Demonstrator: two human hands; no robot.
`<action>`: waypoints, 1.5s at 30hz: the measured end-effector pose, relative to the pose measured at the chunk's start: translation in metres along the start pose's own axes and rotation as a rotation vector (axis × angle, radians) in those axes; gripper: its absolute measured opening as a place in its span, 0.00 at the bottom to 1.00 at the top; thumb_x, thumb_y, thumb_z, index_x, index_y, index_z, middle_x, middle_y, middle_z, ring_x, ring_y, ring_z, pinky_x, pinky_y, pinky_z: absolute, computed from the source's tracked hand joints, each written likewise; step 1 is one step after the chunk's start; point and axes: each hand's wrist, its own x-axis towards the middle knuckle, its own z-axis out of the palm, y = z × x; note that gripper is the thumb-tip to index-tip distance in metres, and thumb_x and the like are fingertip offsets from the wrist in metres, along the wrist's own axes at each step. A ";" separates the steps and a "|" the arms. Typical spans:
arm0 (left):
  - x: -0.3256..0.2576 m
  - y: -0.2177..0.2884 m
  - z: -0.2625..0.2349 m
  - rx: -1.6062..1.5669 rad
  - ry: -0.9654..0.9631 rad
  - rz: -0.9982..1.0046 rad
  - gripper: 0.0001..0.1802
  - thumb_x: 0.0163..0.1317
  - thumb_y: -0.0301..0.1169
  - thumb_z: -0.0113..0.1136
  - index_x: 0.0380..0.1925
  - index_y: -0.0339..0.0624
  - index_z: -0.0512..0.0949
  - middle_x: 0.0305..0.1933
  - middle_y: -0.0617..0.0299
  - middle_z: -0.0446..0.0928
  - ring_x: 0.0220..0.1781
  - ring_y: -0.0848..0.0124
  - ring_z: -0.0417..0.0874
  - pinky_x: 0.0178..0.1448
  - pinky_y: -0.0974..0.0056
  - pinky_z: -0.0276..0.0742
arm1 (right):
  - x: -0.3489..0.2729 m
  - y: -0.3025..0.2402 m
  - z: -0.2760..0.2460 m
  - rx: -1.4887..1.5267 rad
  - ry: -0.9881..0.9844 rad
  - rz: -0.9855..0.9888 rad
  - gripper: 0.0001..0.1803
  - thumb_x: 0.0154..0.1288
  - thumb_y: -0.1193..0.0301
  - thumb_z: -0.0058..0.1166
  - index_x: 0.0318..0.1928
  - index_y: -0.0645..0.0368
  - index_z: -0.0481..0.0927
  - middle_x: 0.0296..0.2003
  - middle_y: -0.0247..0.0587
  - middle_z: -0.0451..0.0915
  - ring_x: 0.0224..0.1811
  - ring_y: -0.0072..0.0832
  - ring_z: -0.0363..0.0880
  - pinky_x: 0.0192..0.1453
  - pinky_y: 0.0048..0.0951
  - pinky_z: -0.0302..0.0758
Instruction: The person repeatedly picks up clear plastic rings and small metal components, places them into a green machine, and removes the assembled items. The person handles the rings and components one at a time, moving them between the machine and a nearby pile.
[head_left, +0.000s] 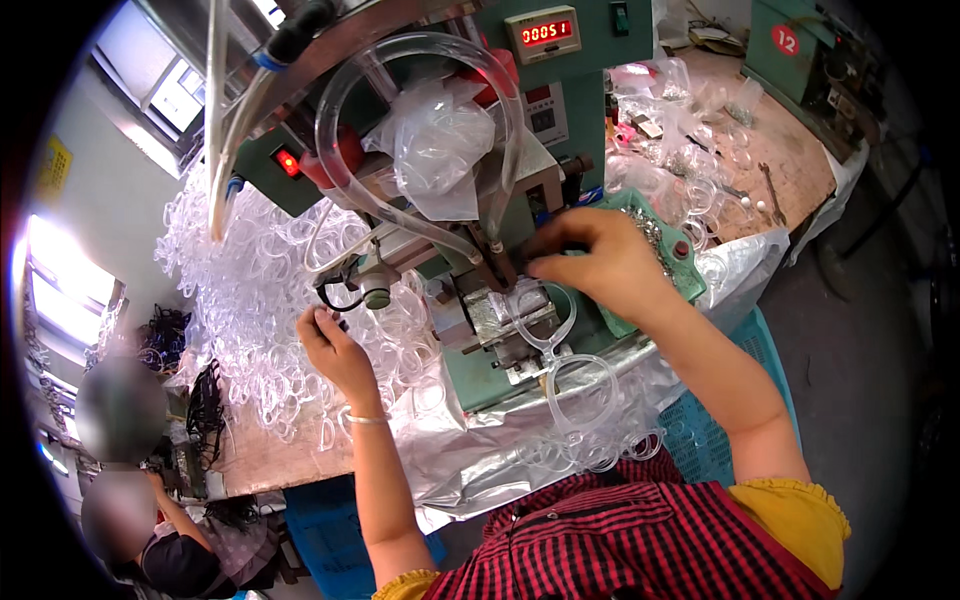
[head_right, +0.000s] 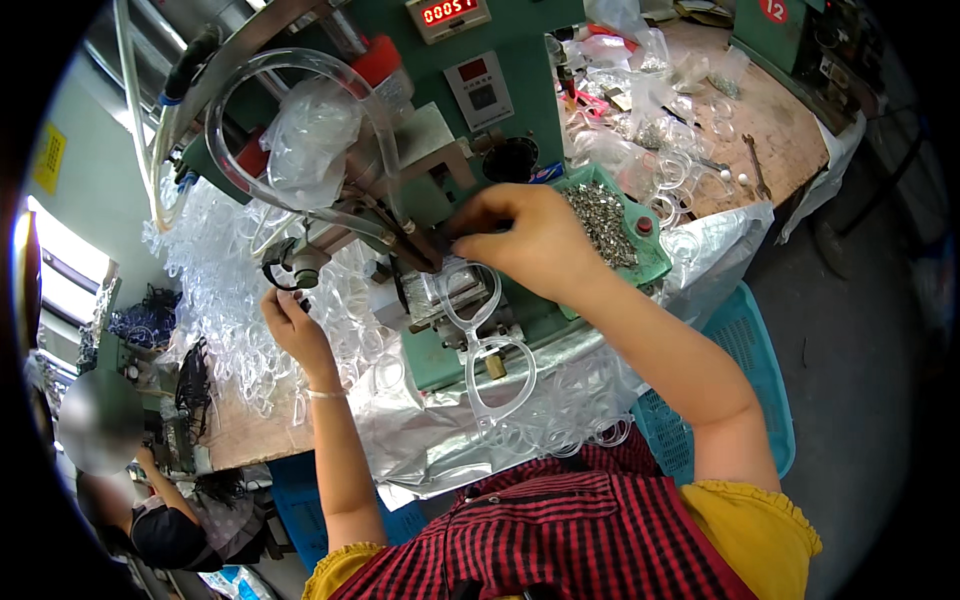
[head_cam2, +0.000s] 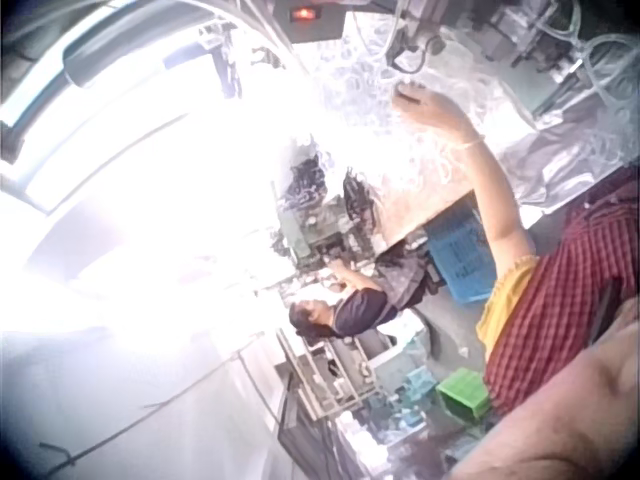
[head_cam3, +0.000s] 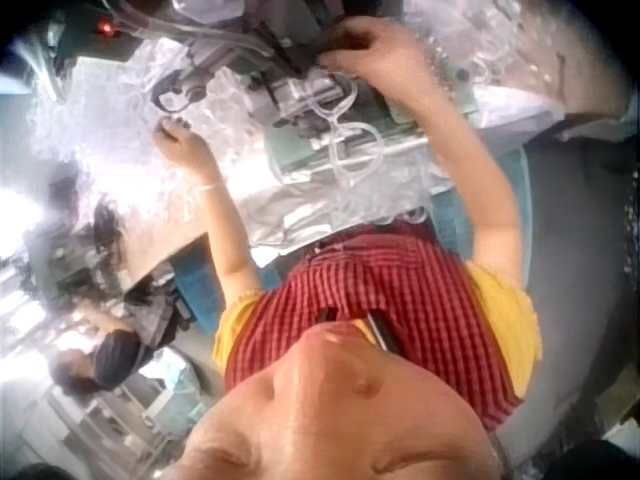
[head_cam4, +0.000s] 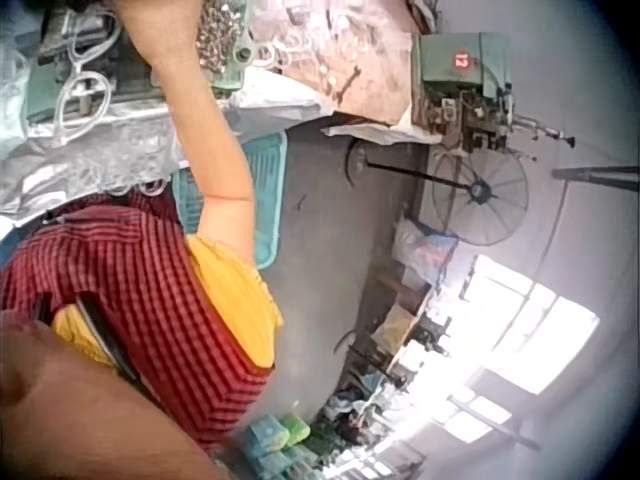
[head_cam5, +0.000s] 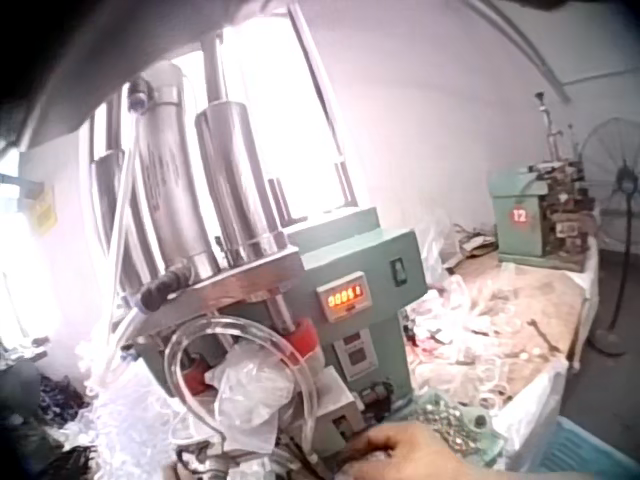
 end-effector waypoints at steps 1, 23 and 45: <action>-0.010 0.010 0.003 -0.146 0.027 -0.055 0.07 0.72 0.30 0.47 0.41 0.38 0.71 0.37 0.62 0.75 0.34 0.77 0.74 0.40 0.71 0.73 | 0.005 0.003 0.010 0.087 0.010 0.047 0.15 0.50 0.77 0.62 0.41 0.64 0.80 0.33 0.38 0.82 0.39 0.25 0.81 0.48 0.26 0.75; -0.062 0.150 0.005 -0.233 -0.478 0.757 0.08 0.56 0.19 0.61 0.23 0.39 0.71 0.33 0.49 0.82 0.31 0.63 0.85 0.33 0.64 0.81 | -0.036 0.018 -0.009 -0.227 0.143 -0.198 0.21 0.51 0.74 0.61 0.50 0.58 0.81 0.54 0.46 0.77 0.58 0.40 0.75 0.64 0.37 0.69; -0.097 0.154 0.007 -0.053 -0.671 0.797 0.07 0.47 0.26 0.63 0.28 0.49 0.77 0.42 0.60 0.79 0.32 0.66 0.76 0.35 0.62 0.75 | -0.047 0.084 -0.045 -0.408 0.547 -0.045 0.07 0.59 0.76 0.59 0.38 0.63 0.84 0.35 0.41 0.83 0.39 0.32 0.80 0.49 0.29 0.73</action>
